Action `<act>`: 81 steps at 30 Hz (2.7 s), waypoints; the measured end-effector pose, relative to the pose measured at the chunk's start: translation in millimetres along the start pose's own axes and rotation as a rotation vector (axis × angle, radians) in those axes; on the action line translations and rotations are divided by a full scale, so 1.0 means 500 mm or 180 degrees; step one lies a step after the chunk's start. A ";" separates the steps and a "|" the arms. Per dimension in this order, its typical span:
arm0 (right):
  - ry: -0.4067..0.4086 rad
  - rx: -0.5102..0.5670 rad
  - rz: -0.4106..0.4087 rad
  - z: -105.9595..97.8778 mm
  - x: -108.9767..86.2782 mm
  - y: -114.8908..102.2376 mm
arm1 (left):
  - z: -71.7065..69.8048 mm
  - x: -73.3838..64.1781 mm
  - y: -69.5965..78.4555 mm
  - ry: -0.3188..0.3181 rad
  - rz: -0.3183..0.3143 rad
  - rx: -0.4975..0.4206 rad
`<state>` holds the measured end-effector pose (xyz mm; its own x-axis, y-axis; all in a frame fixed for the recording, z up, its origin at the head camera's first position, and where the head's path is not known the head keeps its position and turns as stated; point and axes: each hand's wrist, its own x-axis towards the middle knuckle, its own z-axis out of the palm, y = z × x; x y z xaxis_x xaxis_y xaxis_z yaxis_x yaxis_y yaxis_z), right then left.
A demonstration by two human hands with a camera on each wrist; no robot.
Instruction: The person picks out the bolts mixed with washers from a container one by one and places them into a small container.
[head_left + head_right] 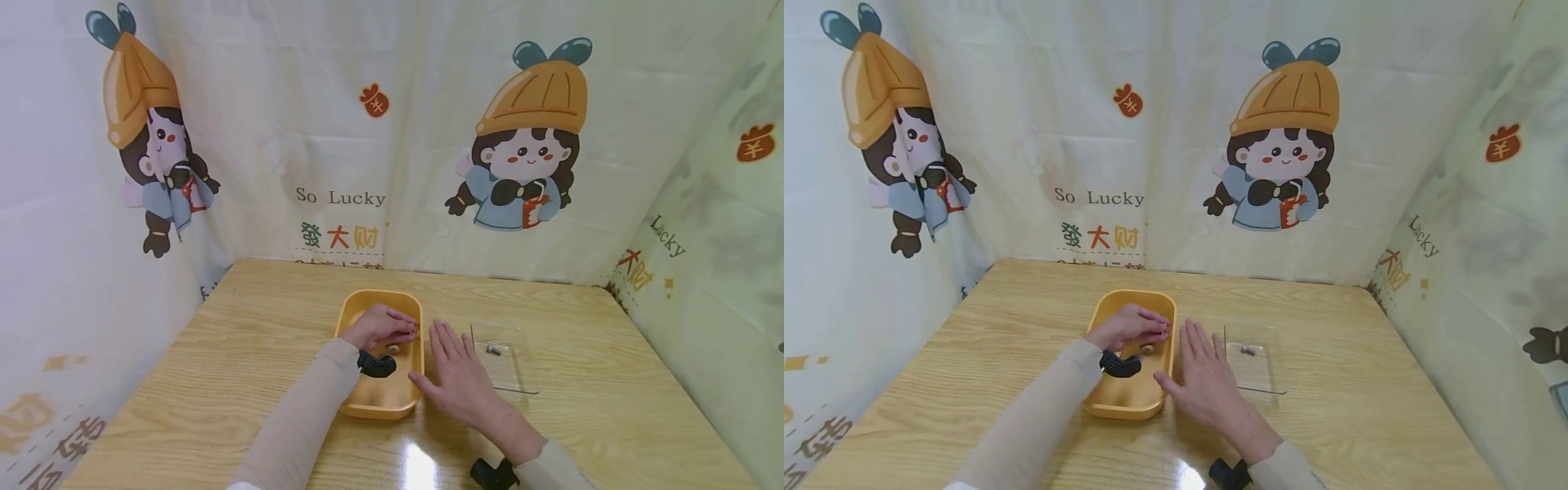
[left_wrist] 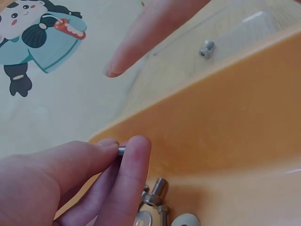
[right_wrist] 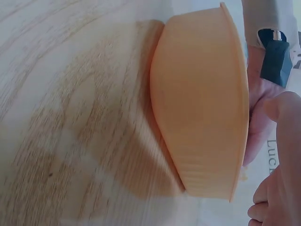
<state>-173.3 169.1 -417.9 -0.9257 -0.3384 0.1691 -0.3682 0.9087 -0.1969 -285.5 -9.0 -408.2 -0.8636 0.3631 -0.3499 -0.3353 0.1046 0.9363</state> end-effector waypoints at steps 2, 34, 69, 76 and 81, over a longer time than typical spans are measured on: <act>-0.0012 0.0011 0.0007 -0.003 -0.001 0.005 | 0.001 -0.002 0.006 -0.0002 0.0003 0.0012; 0.0221 -0.0055 0.0438 -0.047 -0.068 0.124 | 0.082 -0.009 0.059 -0.0386 0.0260 -0.0060; 0.0344 -0.0053 0.0680 -0.012 -0.114 0.208 | 0.226 0.007 0.051 -0.0420 0.0354 0.0102; 0.0304 -0.0051 0.0721 -0.006 -0.113 0.209 | 0.248 0.021 0.042 -0.0254 0.0286 0.0390; 0.0333 -0.0065 0.0713 -0.006 -0.115 0.210 | 0.257 0.020 0.044 -0.0230 0.0285 0.0441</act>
<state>-158.6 284.9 -445.2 -0.9696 -0.1018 0.2226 -0.1519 0.9633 -0.2213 -253.2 116.0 -387.4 -0.8567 0.4418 -0.2663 -0.1988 0.1936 0.9607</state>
